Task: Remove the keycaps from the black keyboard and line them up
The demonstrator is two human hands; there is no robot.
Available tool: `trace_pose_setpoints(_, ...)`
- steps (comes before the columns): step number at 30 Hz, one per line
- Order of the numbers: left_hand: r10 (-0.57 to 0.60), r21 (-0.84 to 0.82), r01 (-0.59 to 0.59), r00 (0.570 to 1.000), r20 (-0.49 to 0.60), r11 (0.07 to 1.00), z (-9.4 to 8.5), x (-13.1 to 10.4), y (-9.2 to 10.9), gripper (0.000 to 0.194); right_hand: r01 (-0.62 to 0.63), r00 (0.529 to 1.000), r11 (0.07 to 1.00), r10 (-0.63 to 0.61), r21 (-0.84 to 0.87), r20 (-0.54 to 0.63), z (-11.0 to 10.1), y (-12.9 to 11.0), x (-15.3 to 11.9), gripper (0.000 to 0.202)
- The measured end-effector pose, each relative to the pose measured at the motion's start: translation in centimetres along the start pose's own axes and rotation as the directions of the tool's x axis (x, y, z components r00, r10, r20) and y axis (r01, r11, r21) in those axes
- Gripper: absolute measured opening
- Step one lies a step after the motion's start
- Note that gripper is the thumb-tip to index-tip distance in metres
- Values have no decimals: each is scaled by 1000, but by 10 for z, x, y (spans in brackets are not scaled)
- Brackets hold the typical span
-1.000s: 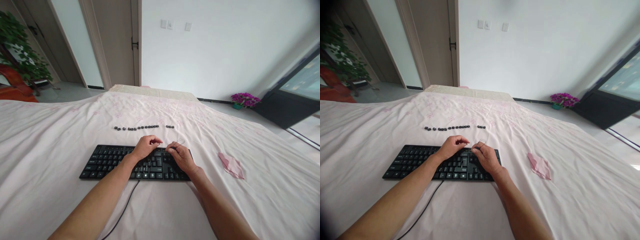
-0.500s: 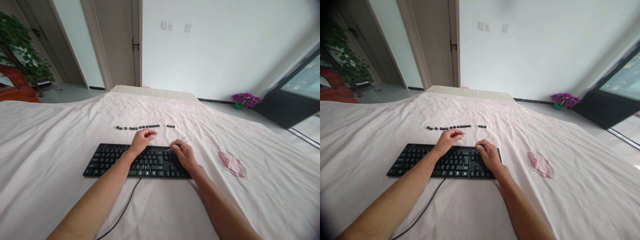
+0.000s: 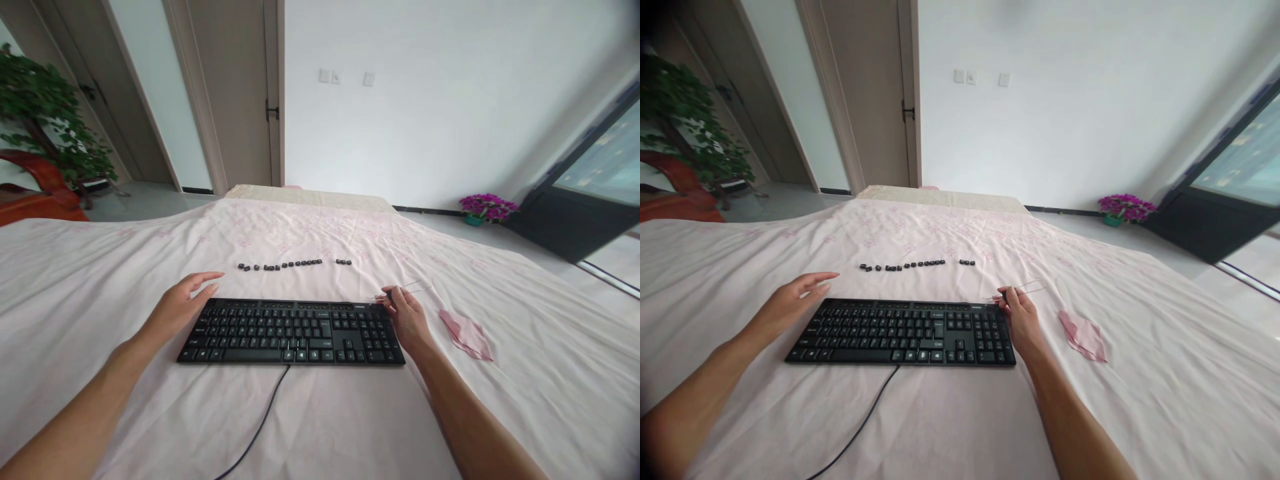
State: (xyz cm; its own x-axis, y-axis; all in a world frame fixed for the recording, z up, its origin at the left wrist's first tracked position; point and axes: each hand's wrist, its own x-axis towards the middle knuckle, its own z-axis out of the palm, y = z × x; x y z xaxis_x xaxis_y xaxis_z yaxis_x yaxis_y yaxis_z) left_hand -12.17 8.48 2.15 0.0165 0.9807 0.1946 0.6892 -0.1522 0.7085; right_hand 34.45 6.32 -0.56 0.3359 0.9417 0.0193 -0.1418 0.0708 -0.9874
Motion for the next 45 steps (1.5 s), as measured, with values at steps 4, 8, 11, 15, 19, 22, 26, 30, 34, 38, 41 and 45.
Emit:
trace_pose_setpoints(4, 19, -119, -16, 999, 31, 993, 6, -19, -13, 53, -21, 998, 1000, 20, 11, 60, 0, 9, -4, 30)
trace_pose_setpoints(8, 16, -261, -7, 999, 33, 965, 24, -33, -5, 55, -35, 996, 999, 32, 40, 82, 3, 8, 3, 29)
trace_pose_setpoints(11, 11, -349, -16, 1000, -17, 937, 31, -36, 2, 55, -14, 997, 999, 10, 49, 82, 2, 5, 11, 29)
trace_pose_setpoints(15, -4, -412, -4, 1000, -20, 911, 31, -34, 4, 51, -1, 996, 1000, 4, -30, 88, 2, 3, 18, 33)
trace_pose_setpoints(19, -73, -433, 87, 996, 48, 897, 28, -15, -10, 50, 82, 995, 975, -69, -207, 73, 4, -2, 19, 38)
trace_pose_setpoints(22, -74, -304, 59, 997, -37, 951, 26, 14, -30, 38, 206, 974, 850, -228, -486, 13, 3, -10, 29, 43)
trace_pose_setpoints(26, -20, -121, 0, 987, -160, 993, 30, 58, -53, 28, 352, 875, 360, -453, -864, 168, -13, -16, 60, 37)
trace_pose_setpoints(30, -47, -57, 40, 991, -129, 998, 39, 86, -68, 31, 504, 806, 5, -361, -864, 468, -43, -6, 92, 37)
trace_pose_setpoints(34, -23, 9, 24, 994, -109, 1000, 46, 103, -73, 36, 607, 781, -53, -142, -793, 608, -76, 6, 110, 39)
trace_pose_setpoints(38, 31, 68, -27, 998, -61, 997, 50, 118, -69, 45, 571, 805, -107, -121, -814, 581, -83, 1, 123, 54)
trace_pose_setpoints(41, 46, 98, -42, 998, -39, 994, 52, 123, -66, 46, 587, 779, -78, -216, -806, 588, -44, -16, 121, 40)
trace_pose_setpoints(45, 88, 135, -88, 996, 8, 987, 52, 121, -64, 34, 728, 684, 195, -268, -657, 678, 72, -36, 91, 23)
